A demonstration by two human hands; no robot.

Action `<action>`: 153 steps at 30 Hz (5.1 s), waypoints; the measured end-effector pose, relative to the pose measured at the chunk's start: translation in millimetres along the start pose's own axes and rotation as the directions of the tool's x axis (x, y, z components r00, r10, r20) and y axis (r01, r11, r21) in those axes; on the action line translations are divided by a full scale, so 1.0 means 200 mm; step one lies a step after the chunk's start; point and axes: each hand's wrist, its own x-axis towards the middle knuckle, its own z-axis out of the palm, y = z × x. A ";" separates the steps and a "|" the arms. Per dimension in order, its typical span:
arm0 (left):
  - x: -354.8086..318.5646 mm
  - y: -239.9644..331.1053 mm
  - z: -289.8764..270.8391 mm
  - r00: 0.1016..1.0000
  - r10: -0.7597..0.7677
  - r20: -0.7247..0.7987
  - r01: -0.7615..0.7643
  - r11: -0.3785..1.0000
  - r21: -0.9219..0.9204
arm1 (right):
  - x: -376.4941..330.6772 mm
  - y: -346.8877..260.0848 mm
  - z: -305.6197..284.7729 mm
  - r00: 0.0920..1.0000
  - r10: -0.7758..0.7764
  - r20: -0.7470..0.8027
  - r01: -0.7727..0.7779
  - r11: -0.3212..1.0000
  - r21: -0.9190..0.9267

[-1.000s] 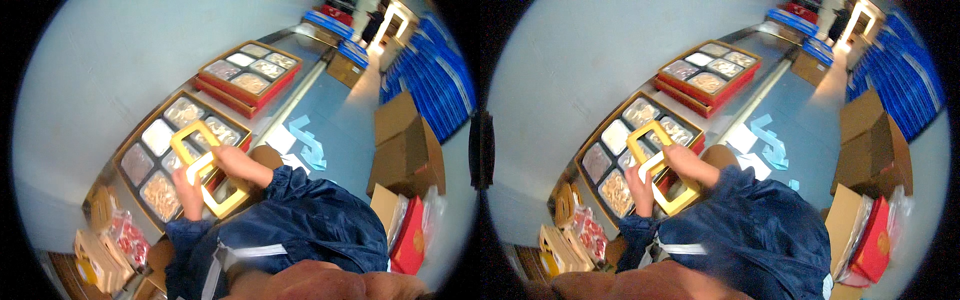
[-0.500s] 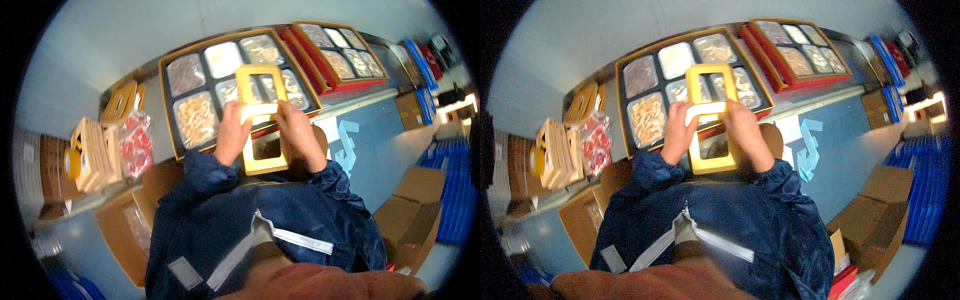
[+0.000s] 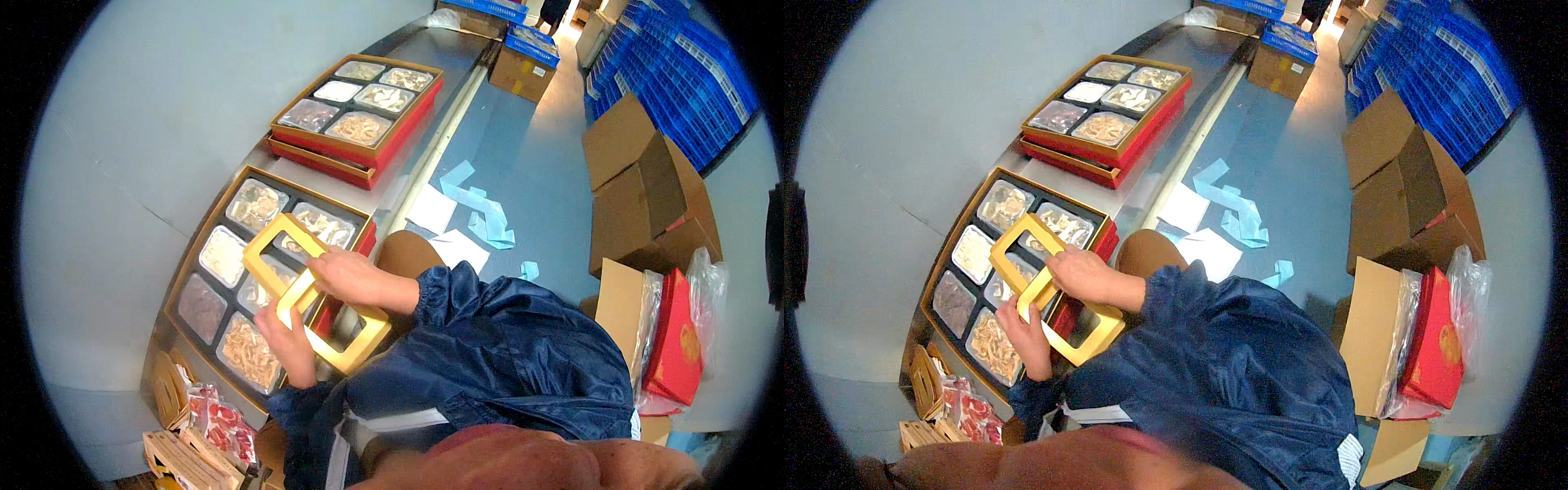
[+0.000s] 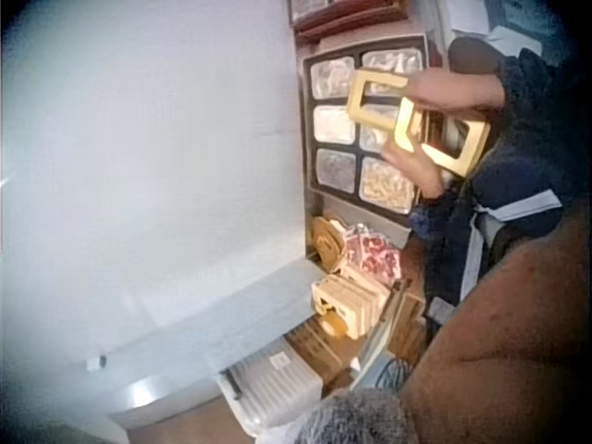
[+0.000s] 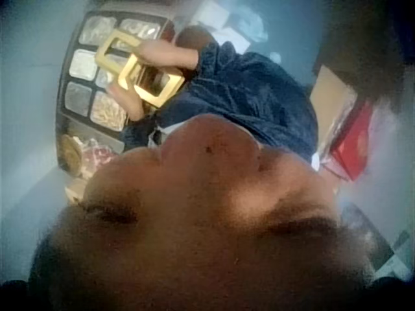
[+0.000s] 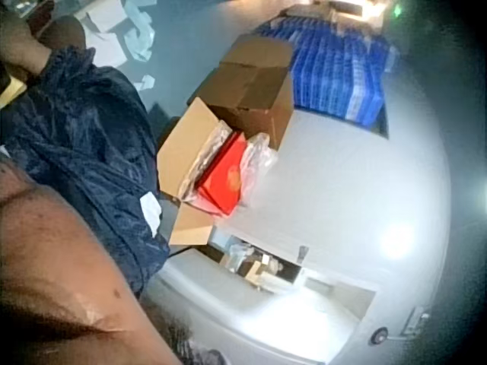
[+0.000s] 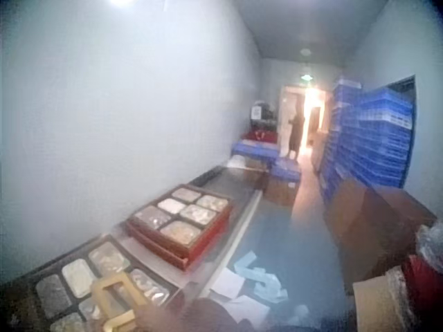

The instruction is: The person assembles a multi-compartment gift box by placing gold cardboard inserts over individual food containers. The person repeatedly picks up inserts, aligns them over the compartments, and presses them into place. The person also wipes the box surface with a green cloth.

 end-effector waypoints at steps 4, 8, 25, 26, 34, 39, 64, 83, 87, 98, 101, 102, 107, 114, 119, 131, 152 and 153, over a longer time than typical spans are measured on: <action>-0.01 0.02 -0.01 1.000 -0.011 0.007 0.011 1.000 -0.007 | -0.01 -0.01 0.01 1.000 0.007 0.006 -0.007 1.000 -0.023; -0.01 0.02 -0.01 1.000 -0.024 0.012 0.024 0.999 -0.022 | -0.01 -0.01 0.03 0.996 -0.019 -0.084 0.019 1.000 0.004; -0.01 -0.02 -0.01 1.000 0.010 -0.011 -0.010 1.000 0.014 | 0.03 -0.01 0.03 1.000 0.001 0.020 -0.001 0.999 -0.036; -0.01 -0.01 -0.01 1.000 0.015 -0.013 -0.015 1.000 0.016 | 0.03 0.00 0.04 0.999 0.023 0.045 -0.021 0.999 -0.034; -0.02 0.00 -0.02 0.999 0.033 -0.020 -0.032 0.999 0.016 | 0.01 0.00 0.06 1.000 -0.018 -0.010 0.017 0.999 -0.045; -0.03 -0.02 -0.01 0.998 0.032 -0.045 -0.031 0.999 0.022 | 0.01 0.00 0.06 0.999 -0.044 -0.030 0.043 0.998 -0.045; -0.02 0.00 -0.02 1.000 0.018 -0.021 -0.017 1.000 0.016 | 0.03 -0.01 0.04 0.999 -0.032 -0.020 0.030 0.997 -0.078; -0.02 0.00 -0.02 1.000 0.007 -0.012 -0.007 1.000 0.014 | 0.04 0.03 0.07 0.992 -0.094 -0.078 0.087 0.992 -0.091; -0.02 0.00 -0.02 1.000 0.011 -0.011 -0.011 1.000 -0.007 | 0.04 0.01 0.06 0.992 -0.091 -0.083 0.083 0.991 -0.105; -0.02 0.01 -0.02 1.000 0.016 -0.015 -0.016 1.000 0.010 | 0.04 0.01 0.05 0.993 -0.079 -0.086 0.073 0.994 -0.076; -0.02 0.01 -0.02 1.000 0.014 -0.016 -0.014 1.000 0.001 | 0.04 0.01 0.05 0.993 -0.074 -0.087 0.068 0.995 -0.070; -0.02 0.01 -0.02 1.000 0.013 -0.017 -0.013 1.000 -0.002 | 0.04 0.01 0.05 0.994 -0.073 -0.085 0.067 0.995 -0.069; -0.02 0.01 -0.02 0.999 0.037 -0.029 -0.037 0.999 -0.008 | 0.03 -0.02 0.03 0.996 -0.049 -0.069 0.045 0.997 -0.062; -0.02 0.01 -0.02 0.998 0.058 -0.040 -0.057 0.998 0.022 | 0.03 0.01 0.06 0.994 -0.071 -0.083 0.067 0.997 -0.048; -0.01 0.01 -0.03 0.997 0.071 -0.036 -0.070 0.997 0.032 | 0.03 -0.01 0.04 0.993 -0.065 -0.095 0.061 0.997 -0.042; -0.02 0.01 -0.02 0.997 0.054 -0.047 -0.054 0.998 0.017 | 0.03 -0.03 0.02 0.997 -0.025 -0.068 0.021 0.998 -0.057; -0.02 0.00 -0.01 0.999 0.029 -0.040 -0.028 1.000 0.008 | 0.03 -0.04 0.02 0.996 -0.032 -0.086 0.026 0.997 -0.071; -0.02 -0.01 -0.01 0.999 0.031 -0.041 -0.031 0.999 0.012 | 0.03 -0.03 0.02 0.996 -0.032 -0.086 0.025 0.997 -0.072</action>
